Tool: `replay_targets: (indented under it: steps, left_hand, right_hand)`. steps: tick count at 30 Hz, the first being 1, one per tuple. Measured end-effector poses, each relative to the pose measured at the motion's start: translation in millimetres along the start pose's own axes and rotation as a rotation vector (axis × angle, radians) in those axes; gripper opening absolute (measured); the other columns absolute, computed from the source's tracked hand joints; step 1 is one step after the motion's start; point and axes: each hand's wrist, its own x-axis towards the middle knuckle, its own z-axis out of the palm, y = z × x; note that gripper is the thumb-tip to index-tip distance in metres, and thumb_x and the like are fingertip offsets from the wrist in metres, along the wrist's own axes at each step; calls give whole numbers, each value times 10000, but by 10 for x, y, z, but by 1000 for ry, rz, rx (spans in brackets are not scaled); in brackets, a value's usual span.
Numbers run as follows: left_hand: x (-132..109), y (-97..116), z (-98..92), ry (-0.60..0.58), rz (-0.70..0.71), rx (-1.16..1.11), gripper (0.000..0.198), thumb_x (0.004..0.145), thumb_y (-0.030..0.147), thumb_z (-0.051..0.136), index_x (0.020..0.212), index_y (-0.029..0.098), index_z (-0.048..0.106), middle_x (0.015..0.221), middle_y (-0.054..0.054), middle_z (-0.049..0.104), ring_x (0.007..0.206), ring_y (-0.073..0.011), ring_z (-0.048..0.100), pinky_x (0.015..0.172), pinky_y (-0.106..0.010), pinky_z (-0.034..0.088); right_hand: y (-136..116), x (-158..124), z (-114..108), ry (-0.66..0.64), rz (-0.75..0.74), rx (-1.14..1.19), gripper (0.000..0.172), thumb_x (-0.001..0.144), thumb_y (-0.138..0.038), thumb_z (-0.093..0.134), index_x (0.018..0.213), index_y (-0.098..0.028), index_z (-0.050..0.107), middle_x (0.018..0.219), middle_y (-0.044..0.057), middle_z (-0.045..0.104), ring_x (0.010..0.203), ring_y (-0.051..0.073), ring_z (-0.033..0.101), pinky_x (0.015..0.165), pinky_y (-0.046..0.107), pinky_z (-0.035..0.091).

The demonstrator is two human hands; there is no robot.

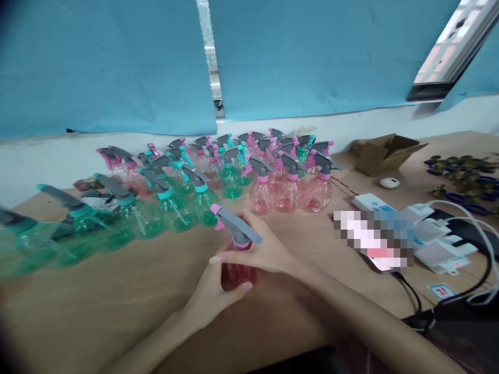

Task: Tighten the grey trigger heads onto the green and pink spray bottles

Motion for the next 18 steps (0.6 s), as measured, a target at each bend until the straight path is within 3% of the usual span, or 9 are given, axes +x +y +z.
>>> replay_targets:
  steps: [3,8,11,15,18]
  left_hand:
    - [56,4,23,-41,51,35,782,723,325,703,1379,224,290,1322,-132,467,1213,-347,433,964,-544,358]
    - [169,6,9,-96,133,176,766,768,369,663,1393,249,236,1350,-108,446,1218,-303,441,974,-483,374]
    - [232,-42,-9,-116,132,278,783,767,462,654,1389,232,236,1365,-111,432,1233,-289,423,986,-464,367]
    - [305,-142,-51,-137,136,372,834,762,544,627,1404,197,225,1385,-127,407,1264,-287,376,1017,-462,321]
    - [338,-215,-125,-175,164,450,808,748,548,636,1390,202,288,1408,-107,391,1294,-287,328,1053,-457,258]
  right_hand:
    - [35,58,-25,18,23,85,486,649,-334,747,1069,-273,511,847,-29,553,625,111,529,552,258,476]
    - [116,49,-31,79,49,80,418,722,-357,667,1097,-260,511,785,-16,549,708,157,573,620,299,511]
    - [164,24,-47,139,64,25,317,752,-272,593,1059,-270,512,734,-34,546,626,135,547,605,286,500]
    - [213,40,-83,162,82,-84,417,704,-130,485,1090,-285,512,777,-33,583,540,102,493,524,239,465]
    - [223,71,-118,191,92,-209,444,656,-119,470,1066,-279,533,778,-34,600,499,95,468,488,229,449]
